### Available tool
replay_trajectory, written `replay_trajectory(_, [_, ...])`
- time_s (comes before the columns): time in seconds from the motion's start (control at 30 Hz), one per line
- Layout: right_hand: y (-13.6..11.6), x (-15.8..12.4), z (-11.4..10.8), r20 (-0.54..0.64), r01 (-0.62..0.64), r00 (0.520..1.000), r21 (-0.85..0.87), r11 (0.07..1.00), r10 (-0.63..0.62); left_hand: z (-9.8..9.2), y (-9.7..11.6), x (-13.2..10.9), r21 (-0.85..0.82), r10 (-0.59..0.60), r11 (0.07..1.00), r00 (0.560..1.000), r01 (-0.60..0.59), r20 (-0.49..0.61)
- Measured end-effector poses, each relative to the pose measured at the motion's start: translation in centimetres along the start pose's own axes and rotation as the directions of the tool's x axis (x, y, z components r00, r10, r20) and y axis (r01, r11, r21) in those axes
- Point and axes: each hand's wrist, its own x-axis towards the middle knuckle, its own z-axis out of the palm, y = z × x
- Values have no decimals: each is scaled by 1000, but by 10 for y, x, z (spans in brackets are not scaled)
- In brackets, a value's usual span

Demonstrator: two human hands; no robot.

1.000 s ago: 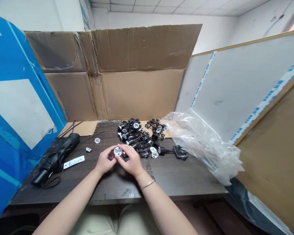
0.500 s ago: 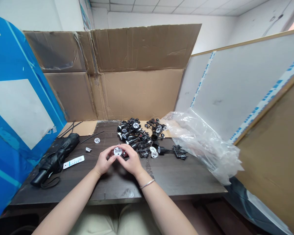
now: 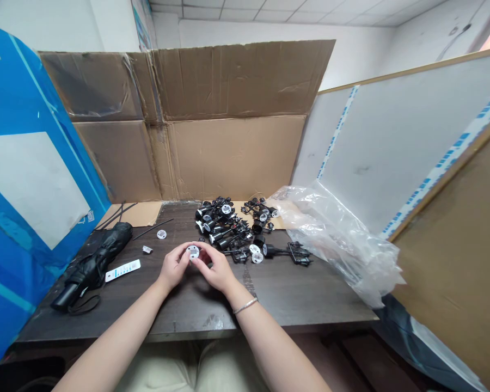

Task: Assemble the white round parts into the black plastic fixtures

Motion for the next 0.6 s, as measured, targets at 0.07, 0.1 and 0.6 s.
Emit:
replay_trajectory(0.07, [2, 0, 0, 20, -34, 999, 21, 999, 34, 1, 0, 0, 7, 4, 1000, 1000, -4, 0])
replay_trajectory(0.1, [4, -1, 0, 30, -52, 998, 22, 998, 52, 2, -1, 0, 13, 9, 1000, 1000, -9, 1])
replay_trajectory(0.6, [8, 0, 2, -48, -15, 999, -54, 998, 12, 6, 1, -2, 86, 86, 992, 996, -88, 33])
